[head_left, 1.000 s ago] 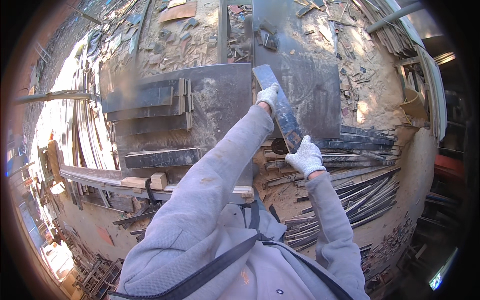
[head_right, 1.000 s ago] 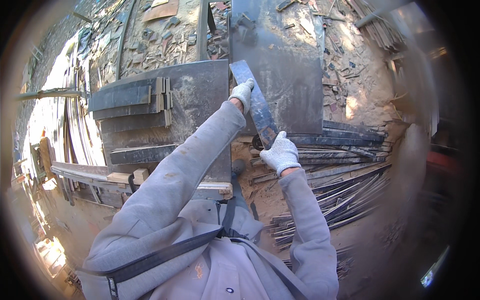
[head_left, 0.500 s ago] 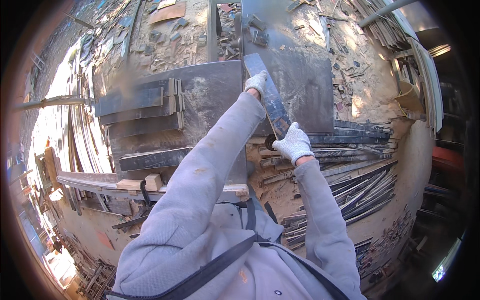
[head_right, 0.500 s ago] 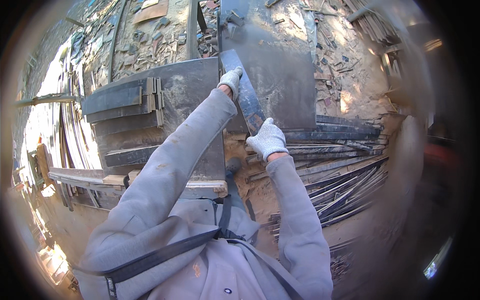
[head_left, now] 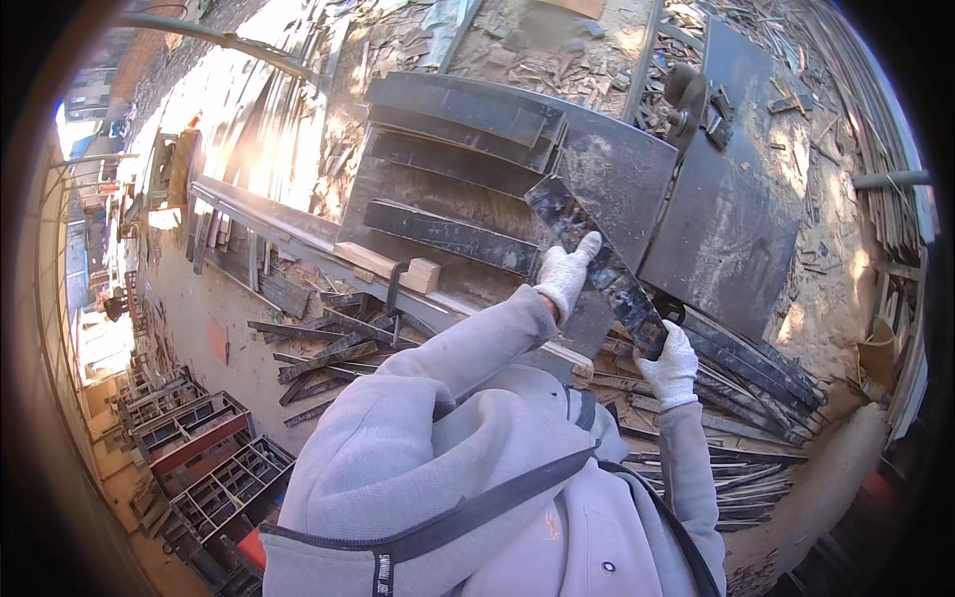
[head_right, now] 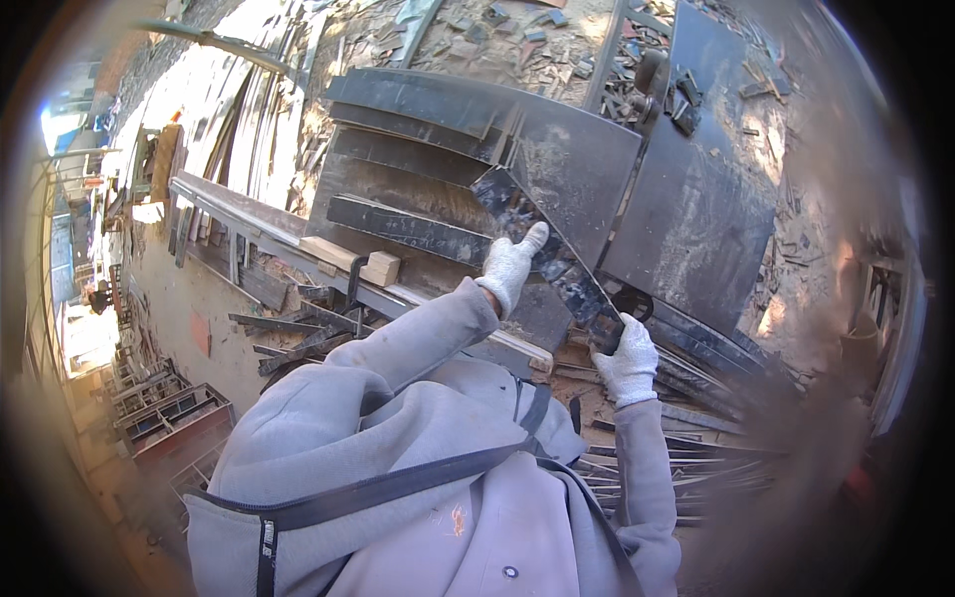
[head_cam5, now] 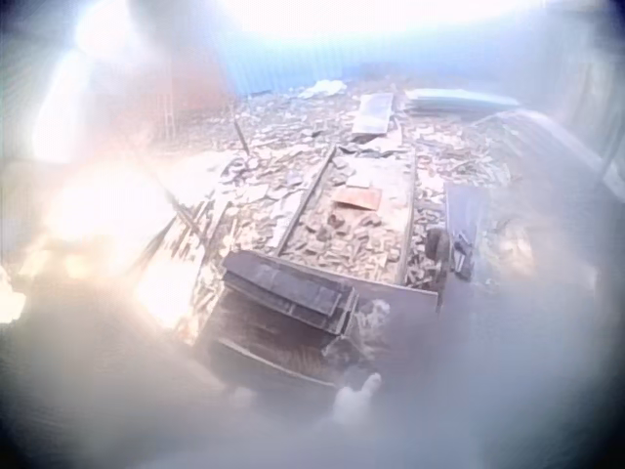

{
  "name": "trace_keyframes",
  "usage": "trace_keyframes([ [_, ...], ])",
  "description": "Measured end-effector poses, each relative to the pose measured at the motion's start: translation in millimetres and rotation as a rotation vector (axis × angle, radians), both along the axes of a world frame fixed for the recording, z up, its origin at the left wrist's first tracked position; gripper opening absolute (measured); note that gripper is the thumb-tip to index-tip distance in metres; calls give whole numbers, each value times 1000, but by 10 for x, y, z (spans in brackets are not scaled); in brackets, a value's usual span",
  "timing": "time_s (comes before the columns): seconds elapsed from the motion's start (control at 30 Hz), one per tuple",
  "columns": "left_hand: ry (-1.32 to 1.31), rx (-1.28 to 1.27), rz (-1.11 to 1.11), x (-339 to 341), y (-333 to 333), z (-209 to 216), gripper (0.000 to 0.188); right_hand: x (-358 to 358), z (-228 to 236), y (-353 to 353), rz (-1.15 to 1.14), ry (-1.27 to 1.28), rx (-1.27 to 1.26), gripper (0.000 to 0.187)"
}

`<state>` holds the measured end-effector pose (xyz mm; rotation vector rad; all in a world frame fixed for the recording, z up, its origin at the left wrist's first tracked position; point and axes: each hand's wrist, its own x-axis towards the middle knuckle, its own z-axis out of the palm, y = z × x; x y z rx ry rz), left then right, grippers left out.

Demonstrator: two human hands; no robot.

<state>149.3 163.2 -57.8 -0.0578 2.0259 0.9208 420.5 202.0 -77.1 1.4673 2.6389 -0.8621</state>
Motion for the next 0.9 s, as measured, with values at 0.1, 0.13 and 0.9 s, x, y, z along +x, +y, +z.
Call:
trace_keyframes([
  [0.1,-130,121,415,-735,-747,-490,48,-860,16,-53,307,16,44,70],
  [0.13,-222,262,567,-896,-780,-119,46,-1182,20,-60,334,-29,10,66],
  [0.9,637,90,369,-2071,-816,-389,92,-3029,-539,249,-401,627,-758,89],
])
